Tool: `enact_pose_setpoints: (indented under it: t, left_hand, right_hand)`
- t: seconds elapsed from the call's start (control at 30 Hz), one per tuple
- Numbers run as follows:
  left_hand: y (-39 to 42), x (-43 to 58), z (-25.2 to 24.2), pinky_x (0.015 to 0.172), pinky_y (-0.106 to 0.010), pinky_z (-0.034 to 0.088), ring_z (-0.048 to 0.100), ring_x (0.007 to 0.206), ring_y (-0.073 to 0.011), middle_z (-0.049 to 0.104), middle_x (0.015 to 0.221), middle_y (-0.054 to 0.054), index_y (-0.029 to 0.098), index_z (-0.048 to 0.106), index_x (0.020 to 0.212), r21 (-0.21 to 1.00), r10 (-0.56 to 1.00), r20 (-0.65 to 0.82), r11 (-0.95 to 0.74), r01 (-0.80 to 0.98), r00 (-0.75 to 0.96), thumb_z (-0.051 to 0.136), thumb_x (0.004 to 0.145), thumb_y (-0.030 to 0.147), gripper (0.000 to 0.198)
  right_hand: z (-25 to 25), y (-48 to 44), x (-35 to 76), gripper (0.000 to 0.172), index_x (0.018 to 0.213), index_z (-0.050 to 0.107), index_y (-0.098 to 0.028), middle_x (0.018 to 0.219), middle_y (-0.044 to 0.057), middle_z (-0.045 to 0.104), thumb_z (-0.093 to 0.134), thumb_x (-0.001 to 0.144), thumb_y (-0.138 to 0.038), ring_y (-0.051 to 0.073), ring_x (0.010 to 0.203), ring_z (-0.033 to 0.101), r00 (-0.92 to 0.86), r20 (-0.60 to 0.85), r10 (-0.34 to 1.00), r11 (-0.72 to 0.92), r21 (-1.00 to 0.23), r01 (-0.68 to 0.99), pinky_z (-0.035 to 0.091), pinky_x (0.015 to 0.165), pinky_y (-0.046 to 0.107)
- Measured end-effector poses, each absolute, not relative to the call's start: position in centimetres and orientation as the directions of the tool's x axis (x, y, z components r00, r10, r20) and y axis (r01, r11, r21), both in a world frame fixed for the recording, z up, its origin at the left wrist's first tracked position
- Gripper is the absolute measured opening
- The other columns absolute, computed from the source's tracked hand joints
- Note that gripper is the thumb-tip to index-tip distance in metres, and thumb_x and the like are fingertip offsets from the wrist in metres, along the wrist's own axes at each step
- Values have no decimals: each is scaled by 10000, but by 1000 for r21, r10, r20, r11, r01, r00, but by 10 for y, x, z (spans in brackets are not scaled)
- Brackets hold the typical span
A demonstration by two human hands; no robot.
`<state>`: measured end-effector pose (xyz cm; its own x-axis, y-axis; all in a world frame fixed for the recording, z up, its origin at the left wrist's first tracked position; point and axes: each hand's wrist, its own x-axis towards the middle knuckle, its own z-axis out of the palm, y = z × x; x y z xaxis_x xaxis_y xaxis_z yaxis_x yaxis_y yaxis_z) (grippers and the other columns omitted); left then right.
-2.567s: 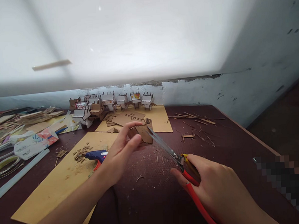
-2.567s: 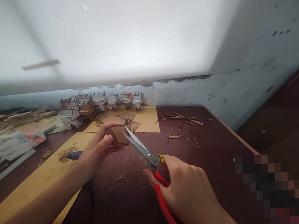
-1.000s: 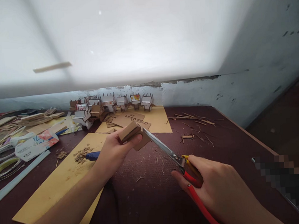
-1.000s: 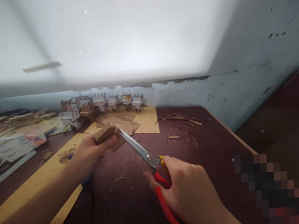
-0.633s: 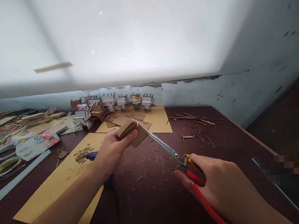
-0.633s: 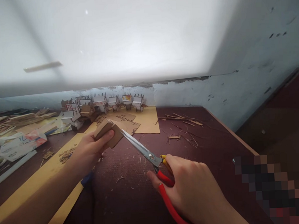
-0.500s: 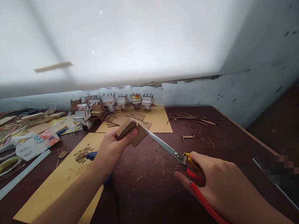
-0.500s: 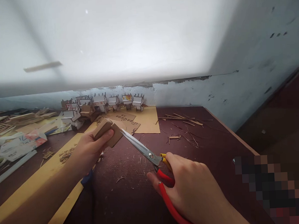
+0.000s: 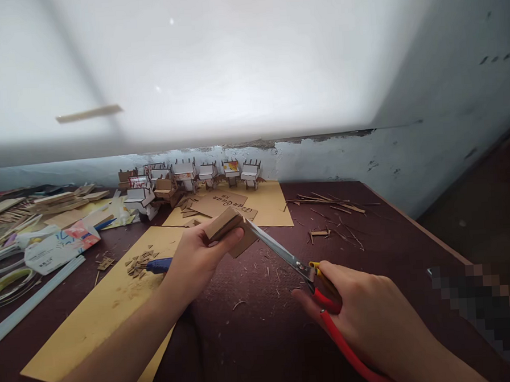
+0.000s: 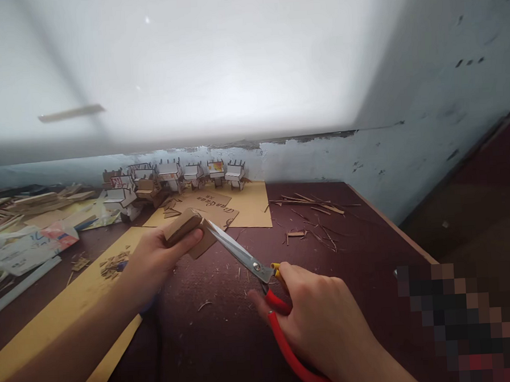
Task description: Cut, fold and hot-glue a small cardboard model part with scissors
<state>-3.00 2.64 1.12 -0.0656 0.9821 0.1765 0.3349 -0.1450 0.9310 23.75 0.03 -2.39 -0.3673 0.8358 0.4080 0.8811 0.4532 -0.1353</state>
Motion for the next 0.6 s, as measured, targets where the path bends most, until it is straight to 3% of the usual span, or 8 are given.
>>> enact_pose_setpoints:
  t: [0.2, 0.6]
  left_hand:
    - [27, -31, 9, 645, -279, 361, 512, 718, -158, 582, 750, -1, 168, 698, 848, 940, 989, 142, -119, 320, -50, 720, 844, 574, 406]
    - [27, -33, 9, 644, -287, 367, 513, 710, -162, 561, 753, -4, 178, 661, 809, 934, 989, 147, -136, 331, -9, 694, 859, 599, 425]
  right_hand:
    - [-28, 1, 236, 458, 657, 420, -266, 511, -56, 549, 578, 939, -590, 154, 363, 483, -368, 429, 825, 457, -123, 881, 245, 436, 273]
    - [-29, 2, 240, 502, 648, 419, -266, 472, -56, 514, 551, 937, -655, 166, 347, 465, -359, 469, 807, 428, -45, 903, 202, 454, 281]
